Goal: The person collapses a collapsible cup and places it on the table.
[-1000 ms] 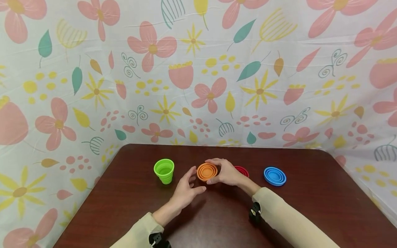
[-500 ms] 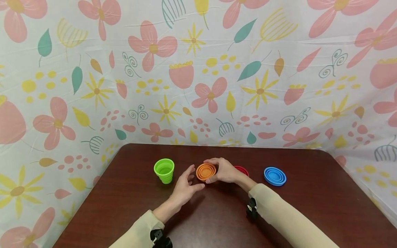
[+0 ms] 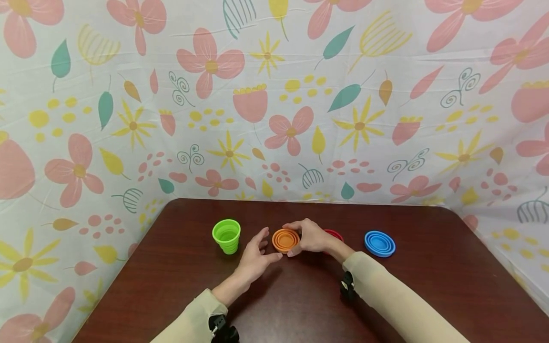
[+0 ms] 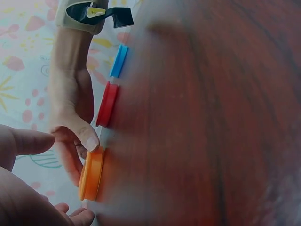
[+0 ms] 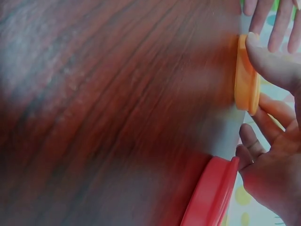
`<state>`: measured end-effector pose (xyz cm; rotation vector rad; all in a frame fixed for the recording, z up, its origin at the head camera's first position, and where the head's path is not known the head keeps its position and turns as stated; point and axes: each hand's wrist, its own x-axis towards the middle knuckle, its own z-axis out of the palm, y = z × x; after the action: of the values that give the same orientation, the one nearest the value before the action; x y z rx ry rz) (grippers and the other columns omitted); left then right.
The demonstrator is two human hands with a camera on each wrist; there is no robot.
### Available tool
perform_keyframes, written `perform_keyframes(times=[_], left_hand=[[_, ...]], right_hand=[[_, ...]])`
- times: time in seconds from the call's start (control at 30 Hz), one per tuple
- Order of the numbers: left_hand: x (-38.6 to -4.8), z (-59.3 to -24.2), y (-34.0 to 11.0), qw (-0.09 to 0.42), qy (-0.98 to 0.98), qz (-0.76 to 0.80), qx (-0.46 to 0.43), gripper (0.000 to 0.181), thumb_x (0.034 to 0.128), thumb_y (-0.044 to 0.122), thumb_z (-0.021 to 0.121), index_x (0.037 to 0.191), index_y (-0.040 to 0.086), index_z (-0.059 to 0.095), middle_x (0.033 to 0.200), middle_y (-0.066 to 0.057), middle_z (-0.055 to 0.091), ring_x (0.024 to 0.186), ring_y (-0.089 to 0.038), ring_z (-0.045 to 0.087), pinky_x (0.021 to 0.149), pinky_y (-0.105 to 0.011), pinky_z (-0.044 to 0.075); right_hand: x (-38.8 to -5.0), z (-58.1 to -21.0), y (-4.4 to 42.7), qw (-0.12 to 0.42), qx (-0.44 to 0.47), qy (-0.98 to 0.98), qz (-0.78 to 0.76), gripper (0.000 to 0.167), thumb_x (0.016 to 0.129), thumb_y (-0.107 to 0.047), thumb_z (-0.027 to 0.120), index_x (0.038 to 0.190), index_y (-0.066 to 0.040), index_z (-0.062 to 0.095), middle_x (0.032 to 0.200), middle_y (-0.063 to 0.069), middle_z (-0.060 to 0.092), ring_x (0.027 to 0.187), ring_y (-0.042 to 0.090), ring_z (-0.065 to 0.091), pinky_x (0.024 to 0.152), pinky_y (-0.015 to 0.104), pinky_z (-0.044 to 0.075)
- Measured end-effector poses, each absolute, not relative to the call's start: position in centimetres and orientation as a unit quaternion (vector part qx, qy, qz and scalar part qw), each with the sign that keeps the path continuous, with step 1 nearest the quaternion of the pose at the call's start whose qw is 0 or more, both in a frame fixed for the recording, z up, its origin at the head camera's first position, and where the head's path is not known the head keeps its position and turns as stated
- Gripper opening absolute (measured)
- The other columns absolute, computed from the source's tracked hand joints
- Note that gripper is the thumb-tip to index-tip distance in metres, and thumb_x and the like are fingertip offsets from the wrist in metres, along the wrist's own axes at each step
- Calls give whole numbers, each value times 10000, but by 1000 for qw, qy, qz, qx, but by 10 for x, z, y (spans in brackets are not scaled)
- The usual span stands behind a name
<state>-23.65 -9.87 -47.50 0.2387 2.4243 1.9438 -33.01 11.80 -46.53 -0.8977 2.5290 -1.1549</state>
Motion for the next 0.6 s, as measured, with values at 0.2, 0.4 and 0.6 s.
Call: perform_keyframes(times=[0.2, 0.4, 0.6], left_hand=[[-237, -474, -98, 9, 780, 621, 76, 874, 875, 34, 816, 1608, -41, 346, 1611, -264, 393, 1439, -481, 410, 1178, -601, 359], [-238, -472, -97, 9, 781, 620, 76, 864, 876, 27, 810, 1604, -47, 350, 1606, -267, 397, 1434, -479, 417, 1175, -600, 362], [-237, -470, -96, 11, 782, 619, 73, 857, 877, 22, 811, 1602, -42, 358, 1604, -264, 401, 1429, -475, 426, 1174, -598, 366]], right_hand=[[-332, -465, 119, 115, -303, 864, -386, 840, 720, -172, 988, 1436, 48, 606, 1370, 143, 673, 1205, 279, 636, 1093, 522, 485], [-331, -463, 119, 118, -304, 863, -386, 831, 729, -177, 988, 1431, 52, 608, 1355, 140, 681, 1177, 269, 644, 1084, 517, 494], [-330, -461, 119, 123, -303, 862, -388, 828, 736, -164, 981, 1433, 65, 599, 1361, 153, 677, 1181, 277, 643, 1089, 517, 490]])
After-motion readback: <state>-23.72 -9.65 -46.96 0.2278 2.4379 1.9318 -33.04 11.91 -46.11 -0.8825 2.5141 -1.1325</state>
